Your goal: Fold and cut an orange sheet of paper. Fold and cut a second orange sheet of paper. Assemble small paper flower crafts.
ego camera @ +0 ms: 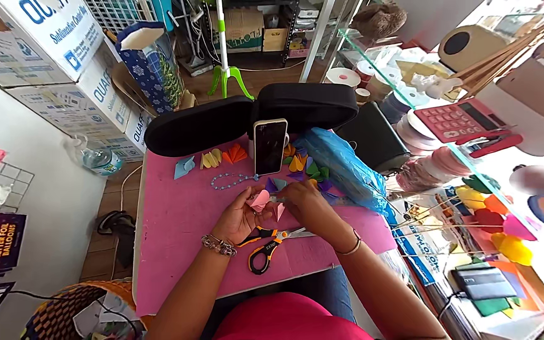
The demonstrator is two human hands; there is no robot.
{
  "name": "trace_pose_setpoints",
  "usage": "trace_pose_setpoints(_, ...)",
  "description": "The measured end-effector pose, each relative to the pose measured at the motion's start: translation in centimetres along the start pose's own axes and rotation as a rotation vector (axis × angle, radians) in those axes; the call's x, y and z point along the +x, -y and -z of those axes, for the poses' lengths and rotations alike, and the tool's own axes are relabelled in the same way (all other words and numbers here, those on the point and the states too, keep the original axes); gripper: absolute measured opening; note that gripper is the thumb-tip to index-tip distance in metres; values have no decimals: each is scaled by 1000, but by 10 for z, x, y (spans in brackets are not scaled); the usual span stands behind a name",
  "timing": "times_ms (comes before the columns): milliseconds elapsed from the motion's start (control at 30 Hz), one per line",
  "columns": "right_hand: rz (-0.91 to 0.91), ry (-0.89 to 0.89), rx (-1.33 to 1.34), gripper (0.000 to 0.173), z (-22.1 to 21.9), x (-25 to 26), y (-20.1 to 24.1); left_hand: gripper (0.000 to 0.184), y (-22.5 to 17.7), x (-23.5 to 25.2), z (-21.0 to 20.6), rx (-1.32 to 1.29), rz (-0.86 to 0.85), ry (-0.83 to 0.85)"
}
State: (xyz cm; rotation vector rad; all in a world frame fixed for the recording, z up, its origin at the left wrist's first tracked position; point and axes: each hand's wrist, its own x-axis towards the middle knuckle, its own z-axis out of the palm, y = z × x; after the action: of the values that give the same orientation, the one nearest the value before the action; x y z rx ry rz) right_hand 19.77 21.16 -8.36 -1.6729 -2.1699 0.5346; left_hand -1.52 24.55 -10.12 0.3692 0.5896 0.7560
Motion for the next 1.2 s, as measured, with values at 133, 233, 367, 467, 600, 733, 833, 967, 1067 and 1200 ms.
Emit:
trace_pose_setpoints(133,132,-12,-137,19,-21,-14,-5,41,0,0,1,-5,-4,-8)
trace_pose_setpoints(233,97,-58,-128,15,-15,-20,-3,42,-1,-1,1,-4,-17,-7)
trace_pose_setpoints(367,87,-278,-14,16,3,-26,6,42,-1,0,1,-38,-43,-14)
trace_pose_setpoints(467,163,-468,71,20,7,-25,23,42,0,-2,-1,-62,-57,-8)
trace_pose_setpoints(600,276,-511,99,19,-4,-17,47,47,6,-8,-5,-109,-71,71)
trace_pose_setpoints(733,326,-488,84,20,-25,-10,57,52,18,-21,-5,-184,-118,73)
trace_pose_setpoints(833,355,-459,145,23,-33,-12,63,51,23,-33,5,-301,-181,-10)
trace_pose_setpoints(967,350,-485,172,25,-33,-18,54,35,3,-47,14,-301,-366,-225)
trace_pose_setpoints(1067,308,-532,166,24,-32,-25,33,17,-29,-50,26,-13,-596,-486)
trace_pose_setpoints(1200,220,-619,81,24,-35,-40,2,42,-70,-44,75,1034,-925,-754)
